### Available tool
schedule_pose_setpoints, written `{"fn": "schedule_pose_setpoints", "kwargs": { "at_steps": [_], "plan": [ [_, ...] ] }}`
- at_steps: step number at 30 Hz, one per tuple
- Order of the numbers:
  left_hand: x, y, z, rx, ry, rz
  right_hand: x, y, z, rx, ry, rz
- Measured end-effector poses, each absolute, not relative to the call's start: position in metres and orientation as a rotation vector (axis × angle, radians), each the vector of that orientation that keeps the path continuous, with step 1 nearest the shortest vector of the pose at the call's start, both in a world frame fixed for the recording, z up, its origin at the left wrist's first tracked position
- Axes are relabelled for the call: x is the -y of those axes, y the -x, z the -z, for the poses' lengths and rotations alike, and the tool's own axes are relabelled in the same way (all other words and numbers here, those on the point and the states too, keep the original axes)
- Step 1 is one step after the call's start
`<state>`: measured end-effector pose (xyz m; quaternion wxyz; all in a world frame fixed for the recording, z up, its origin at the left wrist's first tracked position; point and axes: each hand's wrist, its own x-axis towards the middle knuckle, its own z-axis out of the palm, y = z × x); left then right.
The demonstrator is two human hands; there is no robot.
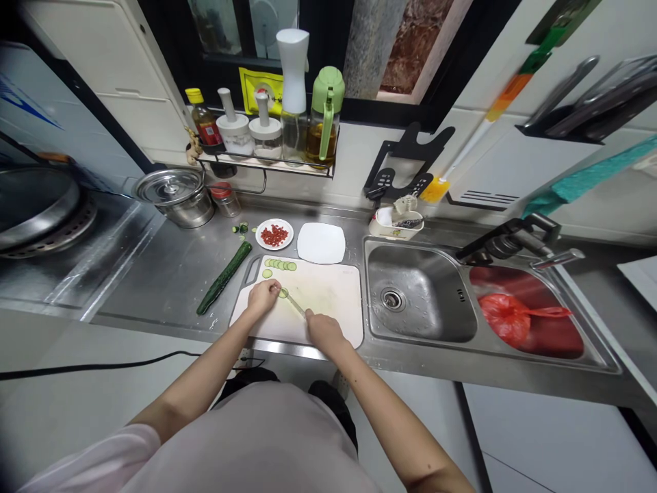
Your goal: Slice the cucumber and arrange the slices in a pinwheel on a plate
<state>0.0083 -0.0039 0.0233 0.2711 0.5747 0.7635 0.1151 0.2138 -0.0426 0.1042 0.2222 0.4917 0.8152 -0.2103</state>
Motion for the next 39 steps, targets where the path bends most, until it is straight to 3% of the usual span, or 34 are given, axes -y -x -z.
{"fn": "schedule_pose_setpoints", "kwargs": {
  "at_steps": [39],
  "plan": [
    [0.0042, -0.0095, -0.0286, -2.073, -1.540, -0.292, 0.0425, -0.2136, -0.0986, -2.262, -1.361, 0.573]
  ]
}}
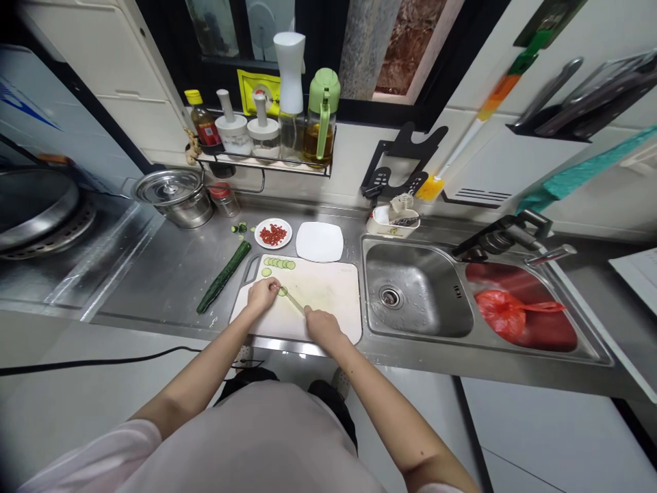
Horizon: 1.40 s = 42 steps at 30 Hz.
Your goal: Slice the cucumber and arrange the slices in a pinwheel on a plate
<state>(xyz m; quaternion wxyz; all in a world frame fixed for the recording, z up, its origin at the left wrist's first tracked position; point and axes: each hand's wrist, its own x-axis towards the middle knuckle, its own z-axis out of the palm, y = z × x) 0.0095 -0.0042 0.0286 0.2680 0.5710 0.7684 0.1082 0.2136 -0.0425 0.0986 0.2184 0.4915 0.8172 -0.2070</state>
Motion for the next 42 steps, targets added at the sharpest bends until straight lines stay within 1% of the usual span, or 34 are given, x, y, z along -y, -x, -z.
{"fn": "schedule_pose_setpoints", "kwargs": {
  "at_steps": [18, 27, 35, 42],
  "plan": [
    [0.007, -0.013, -0.031, -2.094, -1.525, -0.287, 0.056, -0.231, -0.099, -2.248, -1.394, 0.589],
    [0.020, -0.024, -0.026, -2.091, -1.679, -0.328, 0.053, -0.251, -0.096, -2.303, -1.457, 0.595],
    [0.018, -0.029, -0.026, -2.063, -1.669, -0.467, 0.041, -0.263, -0.081, -2.170, -1.806, 0.544],
    [0.007, -0.003, -0.020, -2.168, -1.295, -0.707, 0.036, -0.265, -0.075, -2.131, -1.865, 0.588]
  ]
}}
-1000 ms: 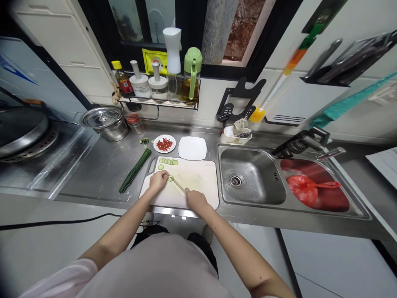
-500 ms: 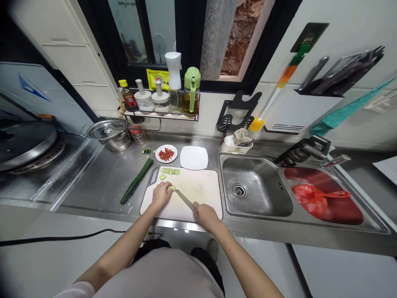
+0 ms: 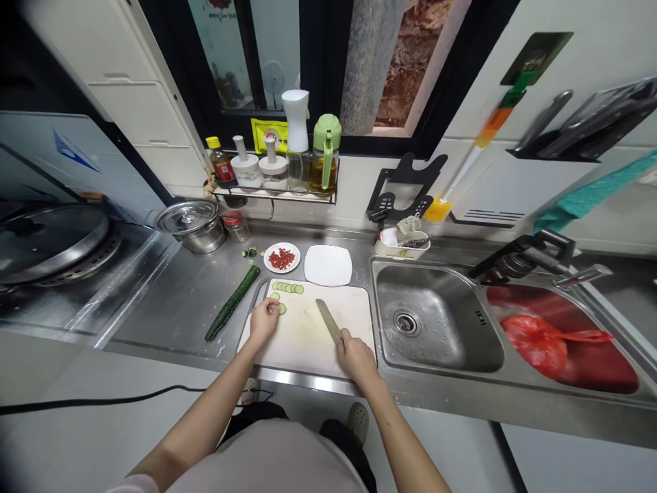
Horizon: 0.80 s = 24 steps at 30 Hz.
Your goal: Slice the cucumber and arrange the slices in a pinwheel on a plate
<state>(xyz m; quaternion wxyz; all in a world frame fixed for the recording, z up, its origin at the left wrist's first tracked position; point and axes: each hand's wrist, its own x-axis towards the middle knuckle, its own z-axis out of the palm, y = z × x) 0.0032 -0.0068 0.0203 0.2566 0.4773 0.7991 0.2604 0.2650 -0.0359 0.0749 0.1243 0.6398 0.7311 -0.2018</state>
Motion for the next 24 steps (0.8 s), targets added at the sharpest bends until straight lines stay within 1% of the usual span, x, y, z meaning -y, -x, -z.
{"fn": "schedule_pose_setpoints", "kwargs": {
  "at_steps": [6, 20, 24],
  "plan": [
    [-0.010, 0.019, -0.020, -2.284, -1.186, -0.668, 0.036, -0.265, -0.073, -2.129, -1.891, 0.591],
    [-0.016, 0.020, -0.024, -2.382, -1.311, -0.490, 0.036, -0.263, -0.075, -2.114, -1.875, 0.587],
    [-0.017, 0.018, -0.025, -2.408, -1.314, -0.496, 0.035, -0.263, -0.075, -2.109, -1.860, 0.595]
  ]
}}
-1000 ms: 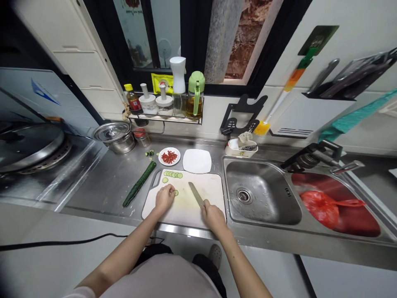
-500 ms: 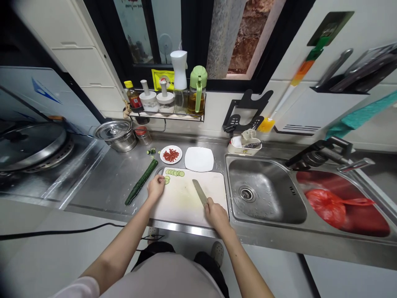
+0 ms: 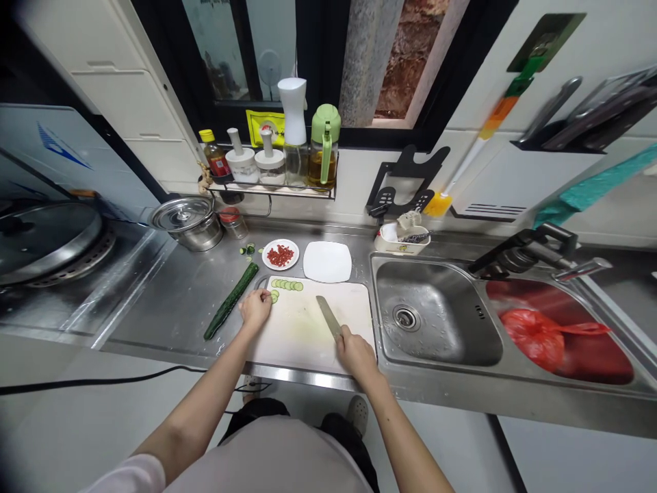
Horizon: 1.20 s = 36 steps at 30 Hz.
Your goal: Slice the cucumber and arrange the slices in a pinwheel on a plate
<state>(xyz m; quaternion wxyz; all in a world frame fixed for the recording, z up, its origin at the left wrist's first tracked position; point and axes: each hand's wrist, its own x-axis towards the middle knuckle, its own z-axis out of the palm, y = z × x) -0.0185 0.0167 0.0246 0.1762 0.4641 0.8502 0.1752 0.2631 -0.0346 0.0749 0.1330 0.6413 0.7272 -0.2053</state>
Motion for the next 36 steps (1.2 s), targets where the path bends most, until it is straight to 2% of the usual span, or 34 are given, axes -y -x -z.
{"fn": "schedule_pose_setpoints", "kwargs": {
  "at_steps": [7, 16, 21, 32, 36],
  "plan": [
    [-0.033, -0.008, -0.031, -2.324, -1.526, -0.522, 0.034, -0.258, -0.078, -2.079, -1.833, 0.604],
    [-0.064, -0.042, -0.036, -2.216, -1.833, -0.243, 0.036, -0.255, -0.078, -2.094, -1.807, 0.608],
    [-0.064, -0.044, -0.036, -2.191, -1.874, -0.255, 0.038, -0.256, -0.075, -2.130, -1.809, 0.590],
    [-0.042, -0.024, -0.052, -2.140, -1.471, -0.528, 0.038, -0.255, -0.077, -2.129, -1.814, 0.582],
    [-0.020, -0.002, -0.046, -2.106, -1.375, -0.519, 0.038, -0.254, -0.081, -2.114, -1.794, 0.585]
  ]
}}
